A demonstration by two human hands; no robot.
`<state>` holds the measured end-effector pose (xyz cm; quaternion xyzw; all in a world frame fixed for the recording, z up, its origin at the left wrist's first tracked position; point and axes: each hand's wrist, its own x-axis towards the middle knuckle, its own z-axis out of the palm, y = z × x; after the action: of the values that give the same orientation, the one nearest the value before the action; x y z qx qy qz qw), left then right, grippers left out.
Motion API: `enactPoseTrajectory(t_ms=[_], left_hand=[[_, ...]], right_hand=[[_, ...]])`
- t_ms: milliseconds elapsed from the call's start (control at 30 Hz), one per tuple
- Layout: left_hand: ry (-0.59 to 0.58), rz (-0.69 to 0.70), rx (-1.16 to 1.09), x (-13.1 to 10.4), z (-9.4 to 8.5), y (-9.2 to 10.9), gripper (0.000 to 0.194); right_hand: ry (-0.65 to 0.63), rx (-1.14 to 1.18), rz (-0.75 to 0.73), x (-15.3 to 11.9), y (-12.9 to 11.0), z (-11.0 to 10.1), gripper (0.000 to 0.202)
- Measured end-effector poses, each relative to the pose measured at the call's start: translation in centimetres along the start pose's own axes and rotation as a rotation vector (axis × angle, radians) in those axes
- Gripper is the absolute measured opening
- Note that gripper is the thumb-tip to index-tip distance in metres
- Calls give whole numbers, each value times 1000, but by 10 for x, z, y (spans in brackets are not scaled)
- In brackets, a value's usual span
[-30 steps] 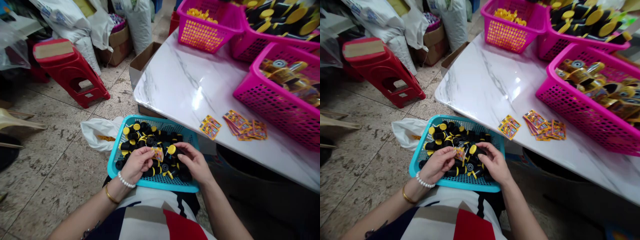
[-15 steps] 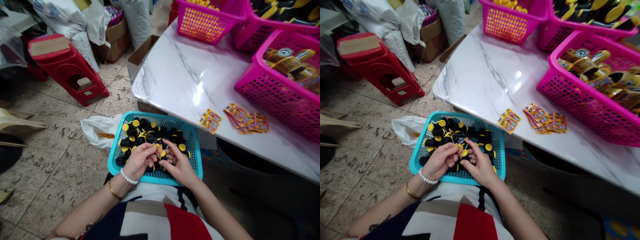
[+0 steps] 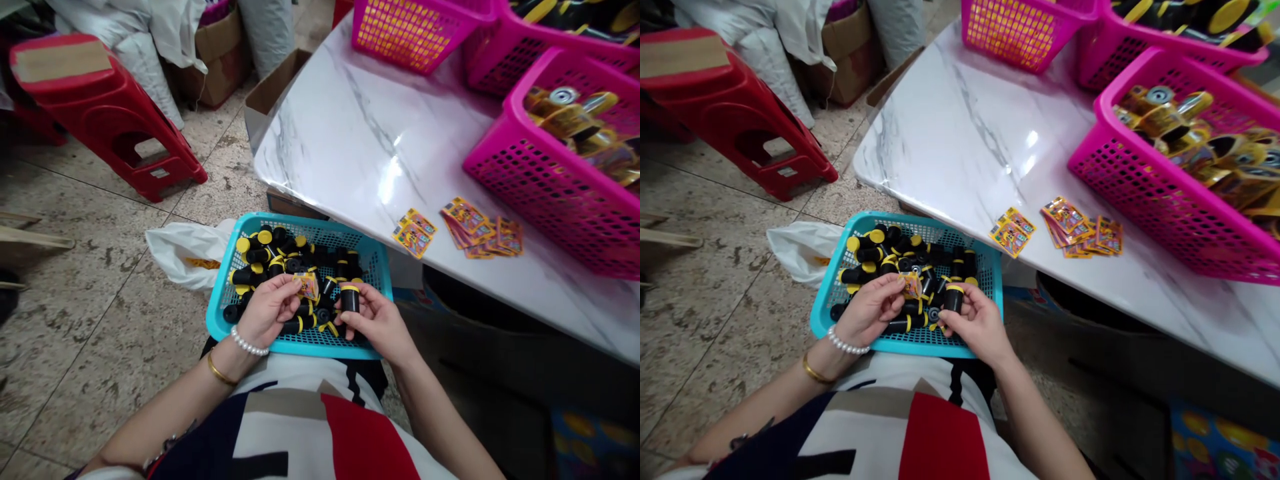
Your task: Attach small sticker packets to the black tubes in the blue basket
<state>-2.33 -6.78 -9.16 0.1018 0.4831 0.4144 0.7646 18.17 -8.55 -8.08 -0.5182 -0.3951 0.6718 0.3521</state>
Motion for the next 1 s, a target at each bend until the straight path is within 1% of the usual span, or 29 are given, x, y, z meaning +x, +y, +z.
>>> enactPoseTrajectory(t_ms=[67,133,200,300,367,433,500,567,633,700,733,800,900,933,1000], left_hand=[[1,-1,9,0,1,1,28],[-6,-4,17,0,1,1,28],[-13,-9,21,0,1,1,28],[-23,-8,21,0,0,0,29],[-35,-3,14,0,0,0,29],[-43,1,7,0,0,-1,28],[-51,2,7,-1,0,-1,28],[-58,4,8,-1,0,-1,28],[-62,8,7,-1,0,-1,28],[-63,8,8,-1,-1,-2,27],[-63,3,9,-2,-1,-2,27],[-63,-10,10,-3,-1,-2,27],[-75,-22,28,-4,-1,-1,29],[-81,-23,38,-4,0,-1,29],[-91,-27,53,-4,1,0,30]], right_hand=[[60,-79,-38,-2,5,5,43],[119,-163,-95,-1,13,9,41],[150,-221,-130,-1,18,11,41],[149,-207,-133,0,19,12,43],[134,-166,-136,-1,15,12,44],[117,-178,-168,-2,11,10,41],[115,-275,-227,-3,9,9,33],[127,-447,-307,-5,10,7,27],[164,-644,-392,-6,13,7,25],[220,-768,-432,-5,17,7,22],[247,-769,-422,-4,18,7,21],[244,-633,-345,-1,19,8,24],[113,-296,-159,4,15,8,38],[76,-218,-110,5,13,7,42],[50,-154,-60,7,8,6,43]])
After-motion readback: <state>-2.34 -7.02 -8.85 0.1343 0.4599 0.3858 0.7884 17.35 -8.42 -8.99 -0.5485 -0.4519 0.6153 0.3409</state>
